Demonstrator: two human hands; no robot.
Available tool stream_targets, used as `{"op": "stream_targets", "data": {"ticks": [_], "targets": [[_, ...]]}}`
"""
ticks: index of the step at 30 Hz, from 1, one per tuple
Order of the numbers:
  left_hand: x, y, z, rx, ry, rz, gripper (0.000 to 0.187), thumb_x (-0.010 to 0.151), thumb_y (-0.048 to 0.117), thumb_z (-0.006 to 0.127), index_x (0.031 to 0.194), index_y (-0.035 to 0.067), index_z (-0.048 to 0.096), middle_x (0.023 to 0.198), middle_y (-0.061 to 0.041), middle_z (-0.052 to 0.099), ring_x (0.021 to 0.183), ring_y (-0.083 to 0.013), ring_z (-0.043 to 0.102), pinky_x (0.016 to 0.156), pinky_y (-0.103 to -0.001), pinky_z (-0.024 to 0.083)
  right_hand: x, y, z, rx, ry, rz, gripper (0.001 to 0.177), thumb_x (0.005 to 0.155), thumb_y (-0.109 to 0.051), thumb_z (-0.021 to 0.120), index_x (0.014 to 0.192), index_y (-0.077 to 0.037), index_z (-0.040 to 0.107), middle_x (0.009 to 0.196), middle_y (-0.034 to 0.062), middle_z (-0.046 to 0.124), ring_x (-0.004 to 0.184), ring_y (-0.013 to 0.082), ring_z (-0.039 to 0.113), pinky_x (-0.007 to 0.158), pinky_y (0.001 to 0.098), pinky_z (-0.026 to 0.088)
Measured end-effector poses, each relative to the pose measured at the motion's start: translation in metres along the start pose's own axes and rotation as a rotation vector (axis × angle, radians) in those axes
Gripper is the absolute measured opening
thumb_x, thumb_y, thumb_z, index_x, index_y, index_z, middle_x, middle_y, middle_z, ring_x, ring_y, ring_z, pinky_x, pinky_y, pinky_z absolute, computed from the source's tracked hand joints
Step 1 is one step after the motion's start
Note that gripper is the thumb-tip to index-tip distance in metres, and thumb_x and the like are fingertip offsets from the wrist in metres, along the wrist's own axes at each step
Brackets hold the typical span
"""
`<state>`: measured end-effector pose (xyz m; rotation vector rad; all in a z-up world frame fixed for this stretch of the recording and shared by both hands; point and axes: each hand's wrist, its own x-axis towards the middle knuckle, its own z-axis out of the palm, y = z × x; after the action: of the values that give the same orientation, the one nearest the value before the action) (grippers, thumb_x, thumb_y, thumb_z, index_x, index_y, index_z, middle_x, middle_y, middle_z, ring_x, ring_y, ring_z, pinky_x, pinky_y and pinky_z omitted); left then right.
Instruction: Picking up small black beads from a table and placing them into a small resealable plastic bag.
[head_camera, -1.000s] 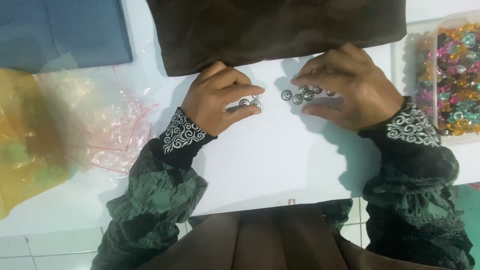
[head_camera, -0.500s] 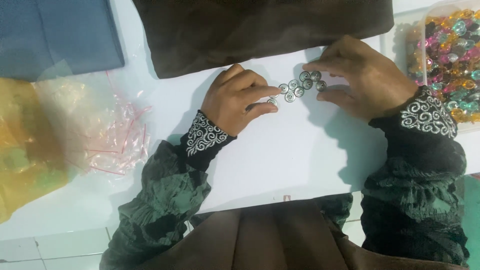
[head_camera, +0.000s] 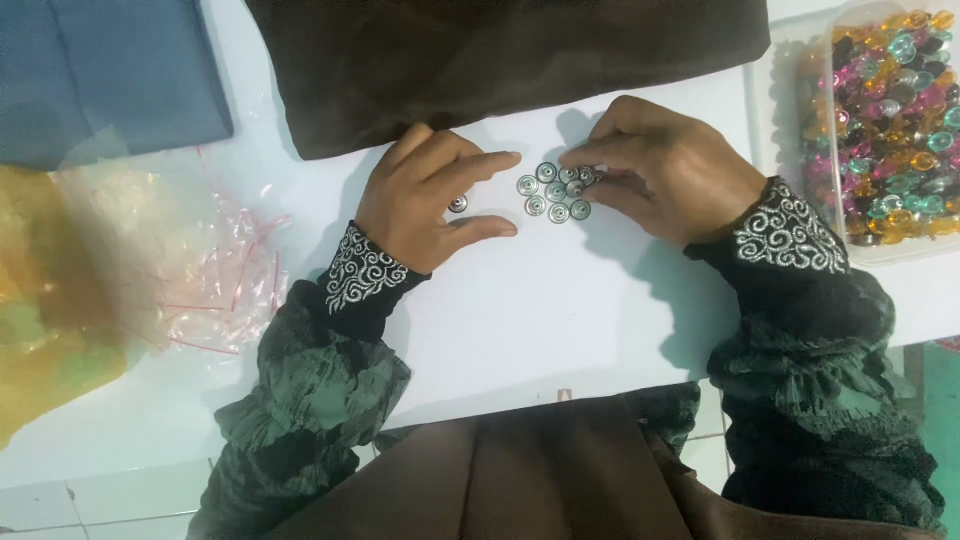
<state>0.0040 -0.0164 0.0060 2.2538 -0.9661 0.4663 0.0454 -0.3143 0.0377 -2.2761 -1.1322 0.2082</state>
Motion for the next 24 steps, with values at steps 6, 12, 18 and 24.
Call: {"op": "stream_targets", "data": {"ticks": [6, 12, 18, 24], "targets": [[-0.002, -0.001, -0.001, 0.002, -0.023, 0.011, 0.059, 0.087, 0.044, 0.095, 0.127, 0.008, 0.072, 0.101, -0.008, 0.067, 0.086, -0.0261, 0.058, 0.078, -0.041, 0.052, -0.006, 0.006, -0.011, -0.104, -0.005, 0.034, 0.031, 0.095, -0.019, 0.079, 0.121, -0.004, 0.075, 0.108, 0.0141, 0.066, 0.071, 0.0242, 0.069, 0.073, 0.039, 0.059], [0.001, 0.002, -0.007, -0.029, -0.039, -0.009, 0.058, 0.089, 0.045, 0.09, 0.128, 0.008, 0.07, 0.099, -0.006, 0.061, 0.084, -0.0252, 0.052, 0.078, -0.039, 0.048, 0.001, -0.005, -0.01, -0.068, -0.013, 0.067, 0.024, 0.095, -0.022, 0.076, 0.114, -0.008, 0.077, 0.108, 0.0104, 0.066, 0.068, 0.0225, 0.068, 0.071, 0.0395, 0.058], [-0.003, -0.003, -0.009, -0.126, -0.021, -0.05, 0.059, 0.083, 0.048, 0.085, 0.129, 0.015, 0.07, 0.089, -0.002, 0.058, 0.075, -0.0221, 0.058, 0.077, -0.035, 0.048, 0.005, -0.014, -0.009, 0.01, 0.017, 0.221, 0.014, 0.089, -0.01, 0.08, 0.101, -0.007, 0.075, 0.092, 0.0082, 0.066, 0.081, 0.0237, 0.07, 0.067, 0.039, 0.061], [-0.002, -0.005, -0.015, -0.118, -0.047, -0.045, 0.055, 0.084, 0.045, 0.086, 0.128, 0.014, 0.071, 0.086, -0.002, 0.058, 0.074, -0.019, 0.06, 0.075, -0.034, 0.05, 0.007, -0.019, -0.026, -0.034, -0.02, 0.356, 0.012, 0.092, -0.005, 0.076, 0.104, -0.006, 0.077, 0.093, 0.0108, 0.068, 0.083, 0.026, 0.071, 0.073, 0.0374, 0.059]]}}
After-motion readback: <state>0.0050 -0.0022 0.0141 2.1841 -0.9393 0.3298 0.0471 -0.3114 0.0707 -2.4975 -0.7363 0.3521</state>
